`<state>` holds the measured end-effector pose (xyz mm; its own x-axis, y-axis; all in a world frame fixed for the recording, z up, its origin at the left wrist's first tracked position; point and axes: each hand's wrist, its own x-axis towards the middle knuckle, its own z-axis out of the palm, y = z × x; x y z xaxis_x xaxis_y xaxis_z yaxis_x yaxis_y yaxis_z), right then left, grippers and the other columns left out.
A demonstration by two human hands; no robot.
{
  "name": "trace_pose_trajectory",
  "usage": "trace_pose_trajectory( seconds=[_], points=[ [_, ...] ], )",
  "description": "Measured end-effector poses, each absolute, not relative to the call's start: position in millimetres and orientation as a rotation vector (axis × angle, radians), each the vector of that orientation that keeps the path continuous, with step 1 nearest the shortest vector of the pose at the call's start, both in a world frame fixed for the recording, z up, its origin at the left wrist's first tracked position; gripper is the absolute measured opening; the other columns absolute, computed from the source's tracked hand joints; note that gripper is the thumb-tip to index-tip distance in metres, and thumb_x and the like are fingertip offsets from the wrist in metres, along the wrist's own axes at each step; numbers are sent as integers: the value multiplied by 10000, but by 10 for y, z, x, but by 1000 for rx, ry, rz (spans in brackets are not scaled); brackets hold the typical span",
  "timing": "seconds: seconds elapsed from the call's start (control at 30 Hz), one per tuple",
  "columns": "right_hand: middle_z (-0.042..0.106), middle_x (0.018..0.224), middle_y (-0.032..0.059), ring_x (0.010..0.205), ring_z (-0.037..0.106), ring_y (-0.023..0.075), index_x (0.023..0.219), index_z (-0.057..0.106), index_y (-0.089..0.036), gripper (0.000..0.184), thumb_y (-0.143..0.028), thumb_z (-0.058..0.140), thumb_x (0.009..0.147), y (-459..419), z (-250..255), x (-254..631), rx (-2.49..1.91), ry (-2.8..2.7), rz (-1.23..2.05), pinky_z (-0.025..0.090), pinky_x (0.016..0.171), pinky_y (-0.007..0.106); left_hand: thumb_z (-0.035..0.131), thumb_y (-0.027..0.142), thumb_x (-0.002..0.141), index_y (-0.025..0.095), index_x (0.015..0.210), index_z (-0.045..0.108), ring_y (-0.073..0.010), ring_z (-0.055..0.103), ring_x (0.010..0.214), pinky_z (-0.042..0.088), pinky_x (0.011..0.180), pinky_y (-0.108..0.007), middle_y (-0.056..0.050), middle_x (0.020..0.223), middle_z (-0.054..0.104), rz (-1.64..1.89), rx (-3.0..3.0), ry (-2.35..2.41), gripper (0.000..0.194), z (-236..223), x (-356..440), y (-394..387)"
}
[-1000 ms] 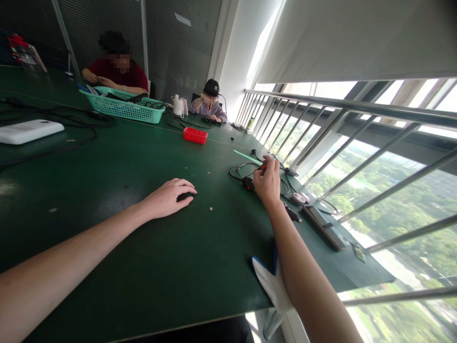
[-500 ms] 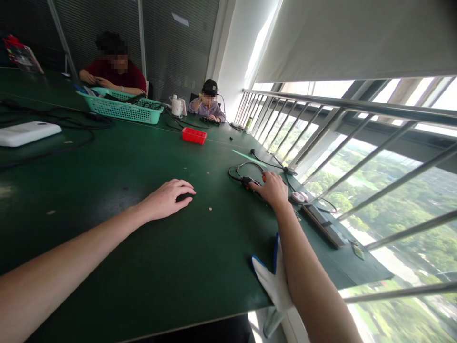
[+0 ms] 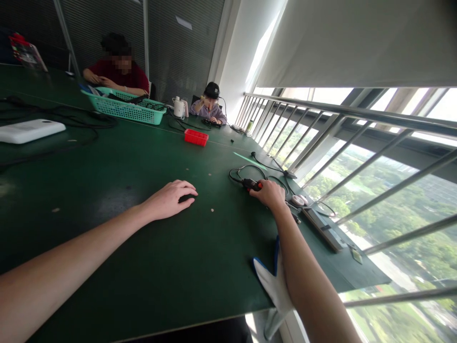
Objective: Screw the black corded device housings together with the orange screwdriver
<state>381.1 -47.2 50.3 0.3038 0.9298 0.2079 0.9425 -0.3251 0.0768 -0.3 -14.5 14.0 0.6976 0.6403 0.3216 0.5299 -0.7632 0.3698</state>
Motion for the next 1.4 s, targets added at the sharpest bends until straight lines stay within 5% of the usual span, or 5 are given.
trace_pose_trajectory(
  seconds=[0.83, 1.0, 1.2, 1.4],
  points=[
    [691, 1113, 82, 951, 655, 263, 1124, 744, -287, 522, -687, 559, 844, -538, 514, 3795, -2416, -1782, -372, 429, 693, 308, 446, 504, 1012, 290, 1218, 715, -283, 558, 1274, 422, 1121, -474, -45, 1352, 638, 624, 2641, 954, 402, 163, -2, -168],
    [681, 1088, 136, 991, 646, 310, 1108, 757, -229, 575, -694, 517, 871, -482, 480, 3806, -2506, -1705, -352, 463, 757, 363, 438, 523, 1016, 295, 1234, 708, -287, 546, 1289, 422, 1122, -475, -43, 1365, 630, 615, 2645, 952, 416, 131, 1, -154],
    [606, 1245, 116, 1154, 560, 331, 1162, 745, -298, 494, -653, 624, 842, -511, 486, 3939, -2502, -1745, -293, 473, 816, 370, 437, 533, 1014, 300, 1233, 710, -284, 542, 1293, 420, 1126, -476, -39, 1369, 626, 618, 2635, 948, 420, 108, -4, -139],
    [604, 1183, 102, 1082, 583, 283, 1221, 707, -294, 491, -626, 638, 867, -546, 439, 3962, -2438, -1765, -274, 471, 797, 337, 437, 526, 1012, 284, 1208, 720, -286, 559, 1266, 424, 1120, -482, -50, 1340, 642, 634, 2637, 940, 421, 162, 1, -167]
  ],
)
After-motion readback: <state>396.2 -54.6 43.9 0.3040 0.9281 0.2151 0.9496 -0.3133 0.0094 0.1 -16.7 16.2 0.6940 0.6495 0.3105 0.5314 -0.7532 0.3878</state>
